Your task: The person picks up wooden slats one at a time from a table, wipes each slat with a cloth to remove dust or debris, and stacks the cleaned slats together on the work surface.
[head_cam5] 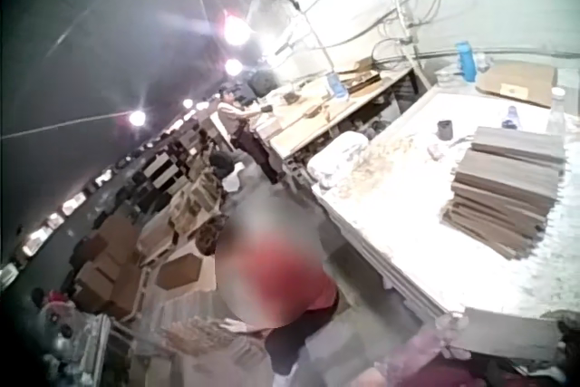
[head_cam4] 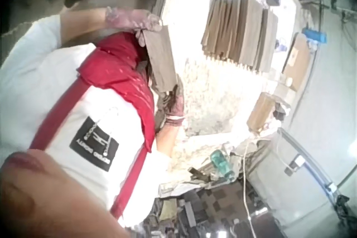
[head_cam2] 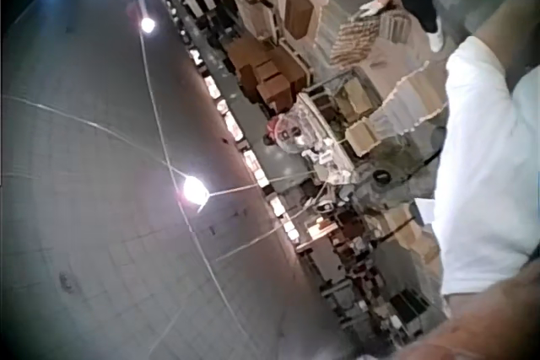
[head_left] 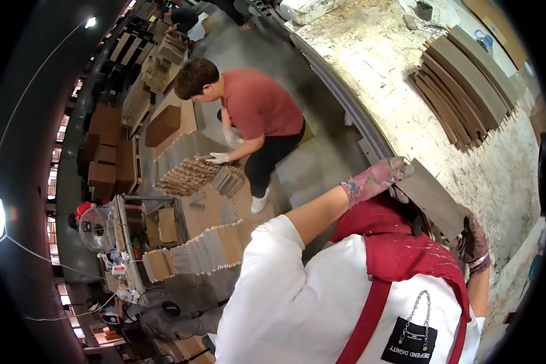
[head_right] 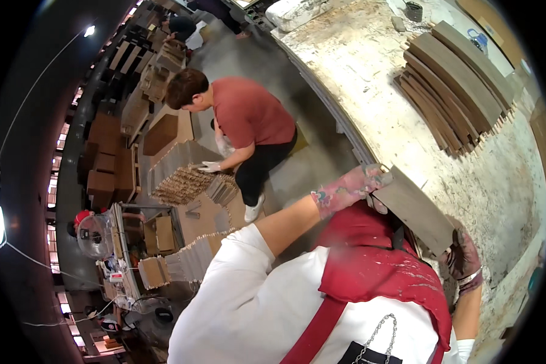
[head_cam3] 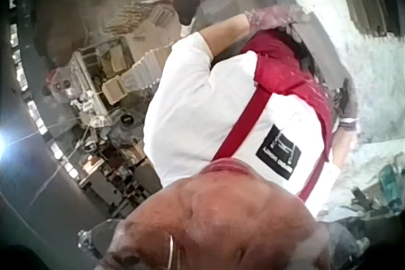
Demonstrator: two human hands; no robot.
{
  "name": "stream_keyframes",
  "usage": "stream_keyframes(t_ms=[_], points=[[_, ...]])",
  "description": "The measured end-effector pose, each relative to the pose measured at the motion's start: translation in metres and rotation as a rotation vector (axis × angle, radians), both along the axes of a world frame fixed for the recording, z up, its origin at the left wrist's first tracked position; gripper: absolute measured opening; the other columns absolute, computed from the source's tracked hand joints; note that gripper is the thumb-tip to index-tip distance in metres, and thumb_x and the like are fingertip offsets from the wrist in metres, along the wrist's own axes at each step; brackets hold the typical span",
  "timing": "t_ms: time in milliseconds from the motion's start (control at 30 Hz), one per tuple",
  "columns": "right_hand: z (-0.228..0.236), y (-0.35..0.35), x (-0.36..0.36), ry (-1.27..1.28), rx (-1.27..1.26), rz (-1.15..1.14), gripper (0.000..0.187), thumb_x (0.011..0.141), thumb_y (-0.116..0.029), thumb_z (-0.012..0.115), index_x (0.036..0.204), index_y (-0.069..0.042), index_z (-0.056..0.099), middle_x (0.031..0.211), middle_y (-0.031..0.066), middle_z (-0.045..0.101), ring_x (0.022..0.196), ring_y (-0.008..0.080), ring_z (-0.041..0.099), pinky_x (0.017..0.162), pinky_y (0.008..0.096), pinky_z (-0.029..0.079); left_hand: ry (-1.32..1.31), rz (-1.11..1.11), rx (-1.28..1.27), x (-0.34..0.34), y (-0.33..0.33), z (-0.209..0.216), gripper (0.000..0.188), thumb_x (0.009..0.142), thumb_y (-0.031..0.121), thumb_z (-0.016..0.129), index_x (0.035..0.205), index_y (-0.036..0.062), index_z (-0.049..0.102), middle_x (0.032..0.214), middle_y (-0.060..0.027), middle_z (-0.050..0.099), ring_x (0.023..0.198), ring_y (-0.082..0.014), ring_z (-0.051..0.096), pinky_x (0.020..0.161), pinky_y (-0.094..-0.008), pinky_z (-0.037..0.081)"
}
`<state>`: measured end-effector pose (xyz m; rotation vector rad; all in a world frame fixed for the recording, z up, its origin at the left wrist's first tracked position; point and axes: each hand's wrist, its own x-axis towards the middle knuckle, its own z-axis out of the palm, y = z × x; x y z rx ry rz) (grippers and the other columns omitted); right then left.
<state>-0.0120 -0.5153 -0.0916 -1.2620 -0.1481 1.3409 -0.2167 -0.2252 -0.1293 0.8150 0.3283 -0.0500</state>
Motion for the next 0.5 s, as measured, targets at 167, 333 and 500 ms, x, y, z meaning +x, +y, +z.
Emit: stream_keyframes(t_ms=[167, 333, 500], points=[[-0.012, -0.016, -0.006, 0.284, -0.024, -0.196, 0.051, 0.090, -0.043, 0.058, 0.121, -0.004, 0.052, 0.098, 0.0082, 0.061, 0.074, 0.0197, 0.061, 0.059, 0.0390, 0.058, 0.111, -0.096, 0.032, 0.026, 0.013, 0.033, 0.032, 0.091, 0.016, 0.058, 0.118, 0.0026, 0.048, 0.104, -0.0048, 0.060, 0.074, -0.0172, 0.066, 0.061, -0.0261, 0.048], [0.047, 0.025, -0.008, -0.147, 0.015, -0.140, 0.062, 0.080, -0.045, 0.069, 0.119, 0.001, 0.054, 0.105, 0.0111, 0.060, 0.089, 0.0209, 0.062, 0.072, 0.0337, 0.055, 0.061, -0.195, 0.138, 0.040, 0.064, 0.035, 0.039, 0.095, 0.018, 0.054, 0.128, -0.0015, 0.047, 0.111, -0.0101, 0.060, 0.101, -0.0202, 0.061, 0.090, -0.0303, 0.048], [0.107, 0.061, -0.010, -0.636, -0.005, -0.133, 0.069, 0.073, -0.045, 0.074, 0.120, 0.002, 0.054, 0.108, 0.0110, 0.062, 0.100, 0.0221, 0.060, 0.089, 0.0354, 0.048, -0.125, -0.368, 0.186, 0.060, 0.102, 0.091, 0.058, 0.088, 0.022, 0.063, 0.136, -0.0003, 0.041, 0.132, -0.0067, 0.050, 0.118, -0.0147, 0.048, 0.097, -0.0266, 0.039]])
